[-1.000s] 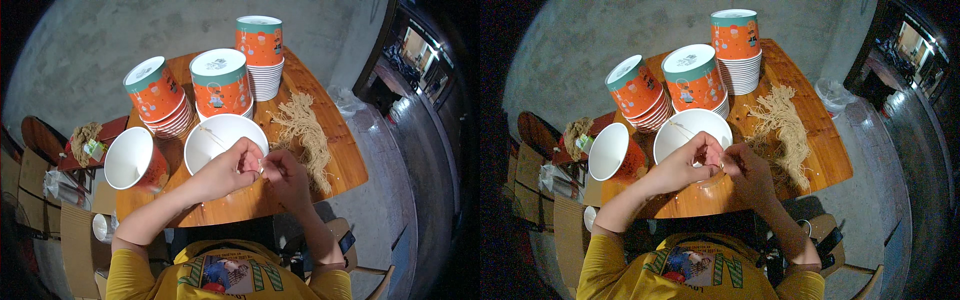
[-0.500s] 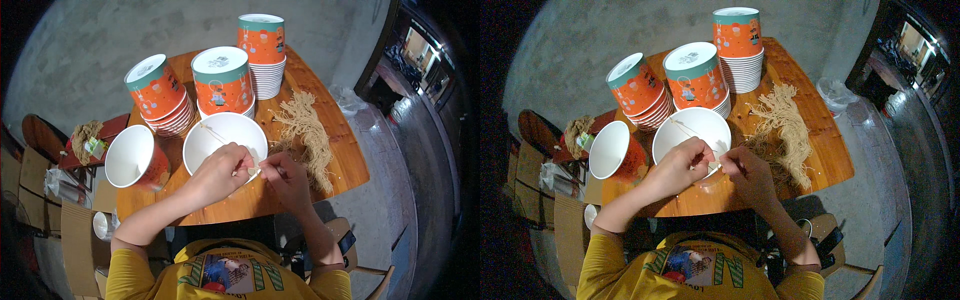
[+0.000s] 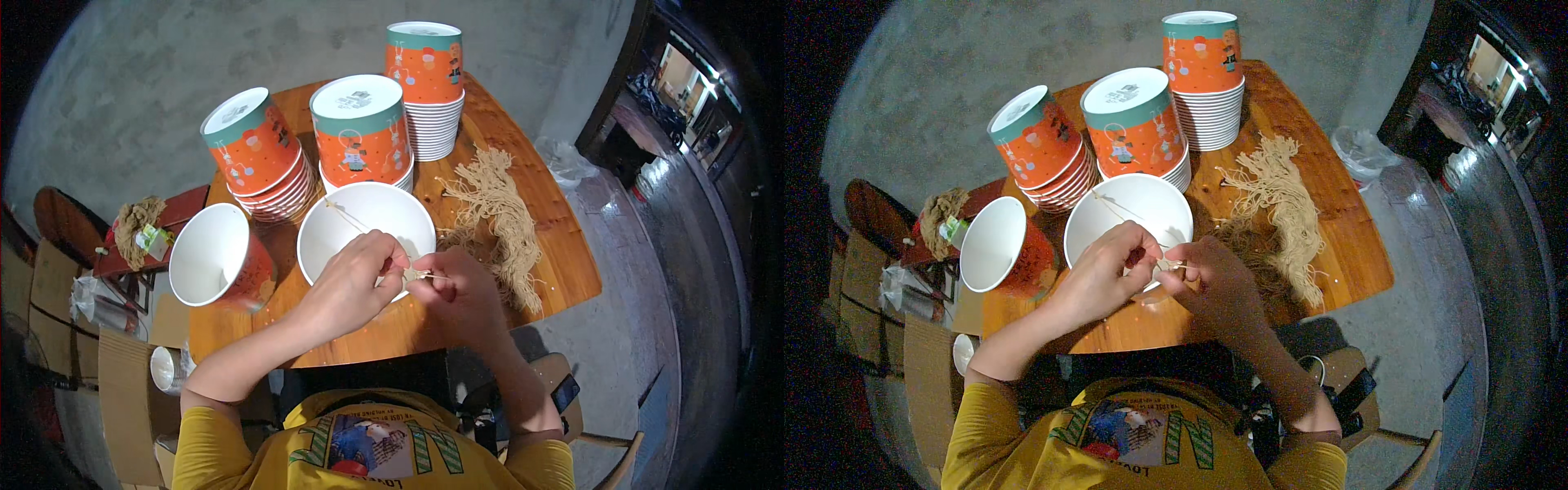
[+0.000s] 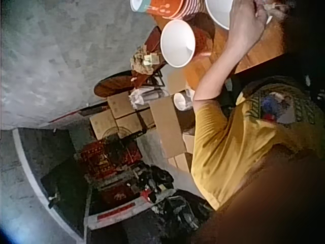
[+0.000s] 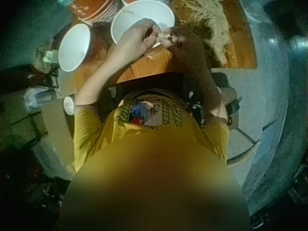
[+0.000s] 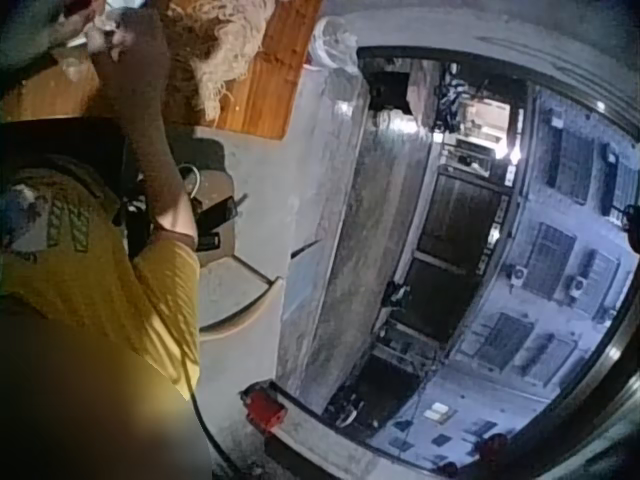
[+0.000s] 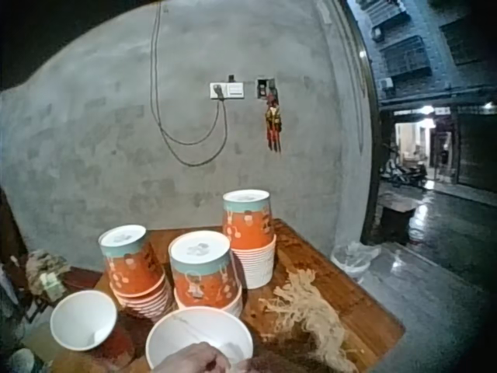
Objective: Threading thin strings through pre-punched holes in decorative paper buckets to create handles.
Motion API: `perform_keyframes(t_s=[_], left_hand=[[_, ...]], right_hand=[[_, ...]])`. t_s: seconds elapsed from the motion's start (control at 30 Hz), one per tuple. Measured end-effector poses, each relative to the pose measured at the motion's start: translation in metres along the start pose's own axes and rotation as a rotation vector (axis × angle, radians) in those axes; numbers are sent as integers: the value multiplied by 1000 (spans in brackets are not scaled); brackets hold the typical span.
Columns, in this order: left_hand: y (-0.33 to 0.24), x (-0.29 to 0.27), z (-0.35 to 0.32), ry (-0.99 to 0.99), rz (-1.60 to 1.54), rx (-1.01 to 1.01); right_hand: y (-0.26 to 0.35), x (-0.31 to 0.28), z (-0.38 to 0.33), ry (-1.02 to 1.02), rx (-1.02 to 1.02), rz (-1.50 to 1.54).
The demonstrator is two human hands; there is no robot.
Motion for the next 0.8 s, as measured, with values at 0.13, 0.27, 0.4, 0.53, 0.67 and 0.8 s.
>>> perform_keyframes(t_s=[0.13, 0.27, 0.4, 0.53, 0.67, 0.8], left_hand=[[-2, -1, -1, -34, 13, 41], [1, -4, 0, -3, -66, -12], [14, 3, 0, 124, -325, -235], [5, 3, -1, 157, -310, -96], [0, 11, 0, 208, -393, -106], [-1, 11, 0, 189, -283, -74]], right_hand=[[15, 0, 3, -18, -45, -159], [18, -1, 4, -28, 6, -146], [11, 0, 2, -32, 96, -68], [10, 0, 2, -26, 115, -30], [12, -1, 2, -51, 82, -10], [9, -3, 1, -38, 82, 16]])
Point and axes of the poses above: each hand's wrist, its own z-axis towards the middle knuckle, its own x-axis out of the palm, y = z × x, the point moved 7 cm from there along z, towards the middle knuckle, and after that the axes turned 2 degrees about y, right-handed, at the moved point
